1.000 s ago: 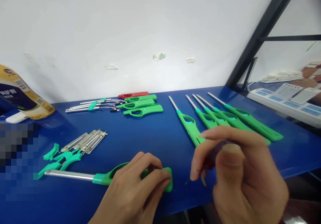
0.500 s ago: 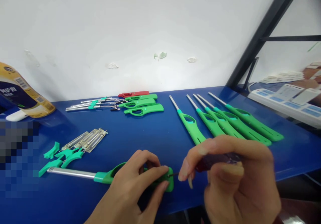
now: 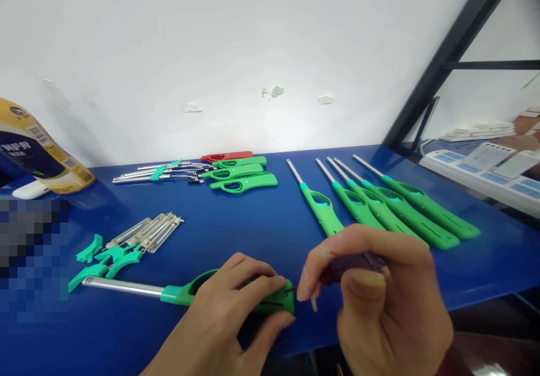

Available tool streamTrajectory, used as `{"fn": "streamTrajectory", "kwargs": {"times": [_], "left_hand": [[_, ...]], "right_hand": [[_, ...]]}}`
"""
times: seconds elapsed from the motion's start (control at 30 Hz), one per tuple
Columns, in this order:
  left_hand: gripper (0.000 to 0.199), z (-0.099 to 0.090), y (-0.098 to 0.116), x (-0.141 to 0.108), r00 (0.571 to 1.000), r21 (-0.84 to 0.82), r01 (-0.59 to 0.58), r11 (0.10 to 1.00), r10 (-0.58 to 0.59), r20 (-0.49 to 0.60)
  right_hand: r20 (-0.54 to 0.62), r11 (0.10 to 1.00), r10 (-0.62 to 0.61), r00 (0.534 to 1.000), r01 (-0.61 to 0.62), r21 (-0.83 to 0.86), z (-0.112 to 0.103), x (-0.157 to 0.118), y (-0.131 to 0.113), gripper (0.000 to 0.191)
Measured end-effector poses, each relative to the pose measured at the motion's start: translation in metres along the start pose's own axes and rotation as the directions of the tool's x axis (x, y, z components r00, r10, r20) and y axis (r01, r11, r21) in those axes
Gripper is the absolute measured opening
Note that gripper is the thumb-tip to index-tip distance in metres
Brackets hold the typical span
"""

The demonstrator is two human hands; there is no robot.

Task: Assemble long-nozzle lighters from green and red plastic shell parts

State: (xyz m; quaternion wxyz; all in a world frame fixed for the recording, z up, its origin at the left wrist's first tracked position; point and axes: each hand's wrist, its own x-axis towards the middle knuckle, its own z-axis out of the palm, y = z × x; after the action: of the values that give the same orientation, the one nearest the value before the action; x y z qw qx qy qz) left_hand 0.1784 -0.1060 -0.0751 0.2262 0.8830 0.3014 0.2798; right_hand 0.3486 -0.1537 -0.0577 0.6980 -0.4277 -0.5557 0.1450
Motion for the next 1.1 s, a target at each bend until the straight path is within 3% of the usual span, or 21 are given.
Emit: {"fn": "streamTrajectory", "kwargs": {"times": [0.27,0.47,0.57,0.8,1.1], "left_hand": [[0.018,0.006,-0.003,-0.003,0.995,0.045,-0.062,0.997,0.065,-0.081],[0.012,0.007,-0.005,-0.006,0.995,0.051,-0.071,0.996,0.074,-0.061],[0.011,0.007,-0.005,-0.004,0.993,0.050,-0.079,0.996,0.083,-0.087],[0.009,0.010,-0.002,0.000,0.981,0.052,-0.118,0.992,0.125,-0.146],[0.011,0.012,-0.002,-0.005,0.989,0.016,-0.083,0.996,0.085,-0.119]], "right_hand": [[0.019,0.986,-0.159,0.987,0.158,0.050,0.001,0.000,0.013,0.017],[0.059,0.983,-0.163,0.985,0.167,-0.077,-0.002,0.003,0.011,0.015],[0.093,0.983,-0.165,0.982,0.172,-0.062,-0.003,0.004,0.011,0.010],[0.135,0.982,-0.187,0.973,0.186,0.024,0.003,0.008,0.017,0.033],[0.190,0.974,-0.206,0.960,0.219,-0.054,0.012,0.010,0.009,0.011]]}}
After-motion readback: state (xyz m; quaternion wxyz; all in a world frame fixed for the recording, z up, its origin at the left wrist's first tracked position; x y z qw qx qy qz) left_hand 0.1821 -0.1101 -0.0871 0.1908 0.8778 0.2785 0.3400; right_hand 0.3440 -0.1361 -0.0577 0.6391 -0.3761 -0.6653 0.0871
